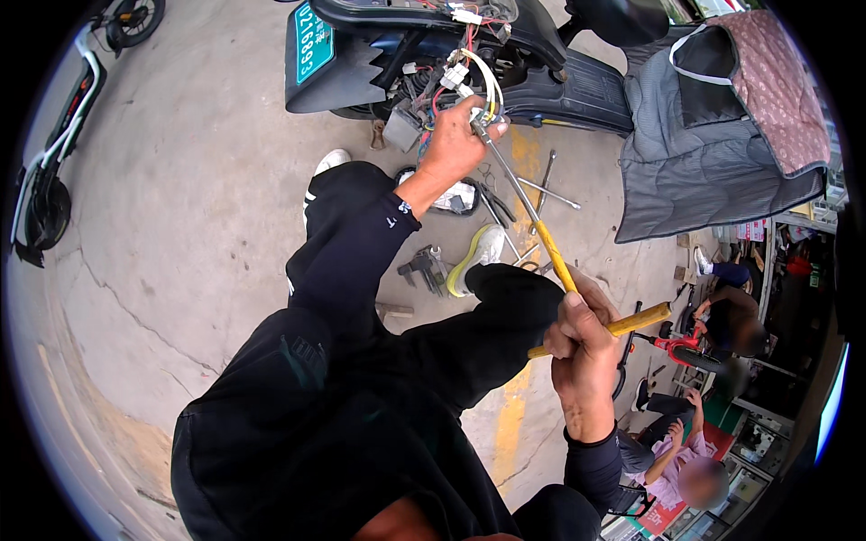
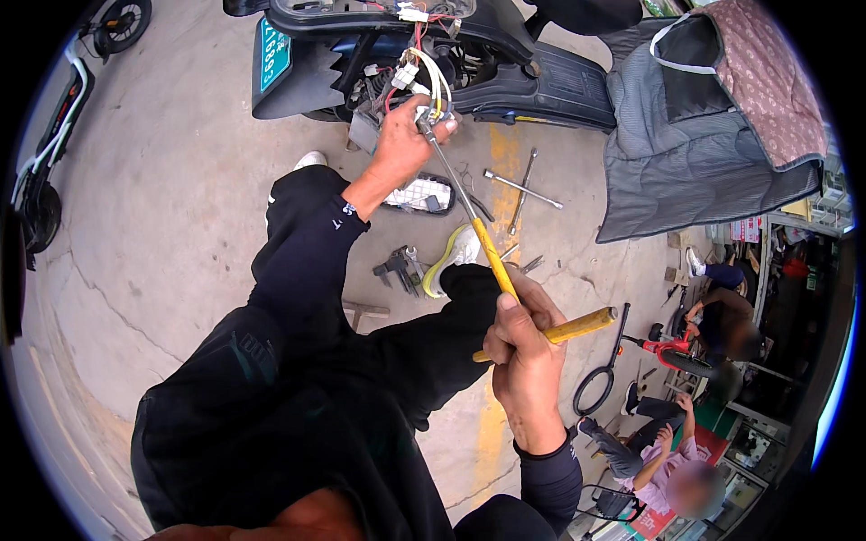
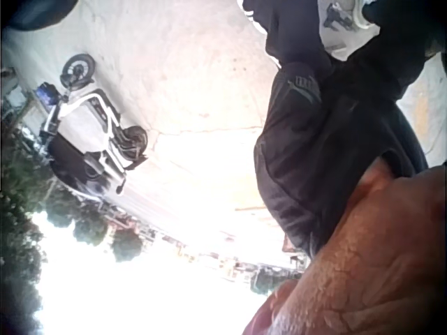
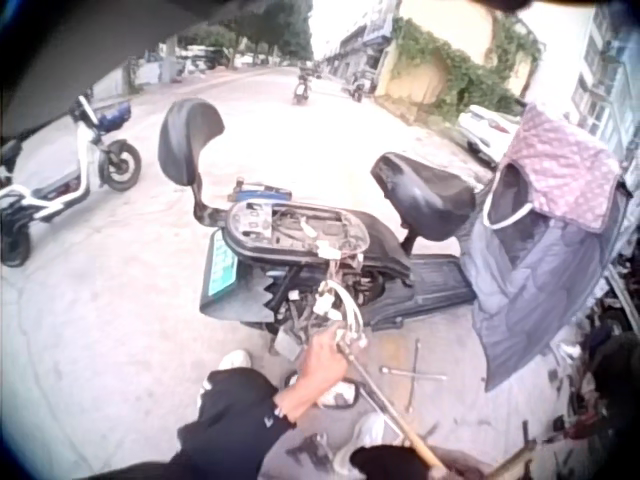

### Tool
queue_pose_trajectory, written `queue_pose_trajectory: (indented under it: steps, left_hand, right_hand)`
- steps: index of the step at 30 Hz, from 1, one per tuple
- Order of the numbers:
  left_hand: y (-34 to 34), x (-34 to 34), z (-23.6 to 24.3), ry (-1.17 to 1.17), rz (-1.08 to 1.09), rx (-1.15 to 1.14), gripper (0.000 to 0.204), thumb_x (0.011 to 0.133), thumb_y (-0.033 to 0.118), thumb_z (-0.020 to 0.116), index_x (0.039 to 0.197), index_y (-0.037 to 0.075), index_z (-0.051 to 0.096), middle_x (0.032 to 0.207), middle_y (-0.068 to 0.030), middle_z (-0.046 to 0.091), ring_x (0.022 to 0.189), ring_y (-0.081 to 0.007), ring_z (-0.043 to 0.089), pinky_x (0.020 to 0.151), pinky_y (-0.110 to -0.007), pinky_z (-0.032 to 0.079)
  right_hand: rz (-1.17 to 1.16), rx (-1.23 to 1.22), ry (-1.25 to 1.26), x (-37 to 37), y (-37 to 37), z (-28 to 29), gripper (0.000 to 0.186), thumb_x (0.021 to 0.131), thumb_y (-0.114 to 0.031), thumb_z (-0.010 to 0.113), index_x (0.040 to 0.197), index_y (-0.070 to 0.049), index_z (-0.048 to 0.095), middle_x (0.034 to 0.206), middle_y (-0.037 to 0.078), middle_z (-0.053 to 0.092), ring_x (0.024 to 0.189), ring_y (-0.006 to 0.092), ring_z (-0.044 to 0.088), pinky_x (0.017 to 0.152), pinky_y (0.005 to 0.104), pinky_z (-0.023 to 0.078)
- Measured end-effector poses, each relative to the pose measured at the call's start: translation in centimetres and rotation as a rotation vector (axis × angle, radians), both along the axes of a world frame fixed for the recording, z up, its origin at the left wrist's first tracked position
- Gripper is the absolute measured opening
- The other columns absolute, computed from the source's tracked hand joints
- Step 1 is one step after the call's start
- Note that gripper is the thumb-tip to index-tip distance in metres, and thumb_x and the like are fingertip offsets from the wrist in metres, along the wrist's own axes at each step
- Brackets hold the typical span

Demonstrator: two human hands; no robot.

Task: The person repairs the electrical wiring of an electric scooter by stripping wire ends, inserting them into a white connector block, and tightening the terminals with a screwdriver. They also use pliers to adjust the wires and ensure secure connections.

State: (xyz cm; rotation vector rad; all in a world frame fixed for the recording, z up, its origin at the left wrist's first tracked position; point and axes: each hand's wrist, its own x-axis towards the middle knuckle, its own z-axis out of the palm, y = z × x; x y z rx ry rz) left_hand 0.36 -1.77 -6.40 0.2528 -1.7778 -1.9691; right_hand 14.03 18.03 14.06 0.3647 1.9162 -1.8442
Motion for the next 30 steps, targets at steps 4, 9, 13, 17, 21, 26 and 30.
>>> queue_pose_trajectory:
  steps: [4,9,13,17,21,26,30]
  left_hand:
    - [0.3,0.3,0.8,0.008,-0.115,0.272,0.027,0.084,0.007,0.076,0.106,-0.001,0.06,0.087,-0.0042,0.07,0.074,-0.0088,0.063,0.068,-0.026,0.052]
    - [-1.5,0.2,-0.3,0.046,-0.173,0.193,0.039,0.082,0.001,0.075,0.118,0.001,0.058,0.105,-0.0076,0.072,0.093,-0.011,0.066,0.086,-0.026,0.052]
    - [-1.0,1.0,0.9,0.07,-0.274,0.357,0.048,0.081,-0.003,0.075,0.124,-0.001,0.054,0.109,-0.0085,0.071,0.095,-0.011,0.067,0.089,-0.026,0.052]
    - [-1.4,1.2,0.9,0.033,-0.273,0.33,0.049,0.079,-0.003,0.075,0.123,0.0,0.054,0.108,-0.0091,0.071,0.095,-0.0119,0.067,0.089,-0.026,0.052]
    - [-1.3,0.9,0.4,0.05,-0.259,0.317,0.046,0.079,-0.003,0.076,0.12,0.001,0.055,0.107,-0.0087,0.071,0.094,-0.0118,0.067,0.088,-0.027,0.053]
    - [-1.0,0.6,0.1,0.055,-0.228,0.26,0.042,0.078,-0.003,0.076,0.115,0.001,0.057,0.106,-0.0086,0.071,0.094,-0.012,0.067,0.087,-0.028,0.053]
    - [-1.1,0.7,0.0,0.031,-0.223,0.231,0.039,0.079,-0.004,0.074,0.113,0.0,0.057,0.104,-0.0083,0.072,0.094,-0.0111,0.067,0.087,-0.028,0.053]
  right_hand:
    - [0.156,0.166,0.06,-0.8,1.1,1.1,0.046,0.095,-0.013,0.062,0.133,0.009,0.051,0.07,-0.004,0.047,0.054,0.0054,0.04,0.052,0.0198,0.032]
    - [0.557,0.862,0.837,0.4,3.0,3.6,0.035,0.094,-0.008,0.062,0.126,0.006,0.06,0.085,0.015,0.068,0.065,0.0187,0.059,0.064,0.0241,0.046]
    - [0.719,1.156,1.174,-0.4,4.9,2.2,0.045,0.083,0.0,0.068,0.128,0.0,0.06,0.07,0.014,0.06,0.053,0.0293,0.054,0.051,0.0365,0.043]
    - [0.842,1.237,1.231,-1.3,4.5,2.0,0.048,0.082,0.001,0.069,0.129,-0.003,0.06,0.067,0.012,0.053,0.054,0.0288,0.048,0.052,0.0404,0.037]
    - [0.937,1.259,1.263,-1.9,3.8,2.7,0.05,0.08,0.001,0.07,0.128,-0.002,0.06,0.066,0.011,0.05,0.056,0.028,0.049,0.054,0.0398,0.038]
    - [1.021,1.3,1.286,-2.6,2.9,3.2,0.051,0.079,0.002,0.069,0.128,0.0,0.059,0.067,0.01,0.049,0.058,0.0267,0.051,0.056,0.039,0.039]
    - [1.141,1.427,1.337,-2.8,1.9,4.0,0.051,0.079,0.002,0.068,0.129,0.0,0.059,0.071,0.01,0.051,0.061,0.0256,0.053,0.059,0.0389,0.041]
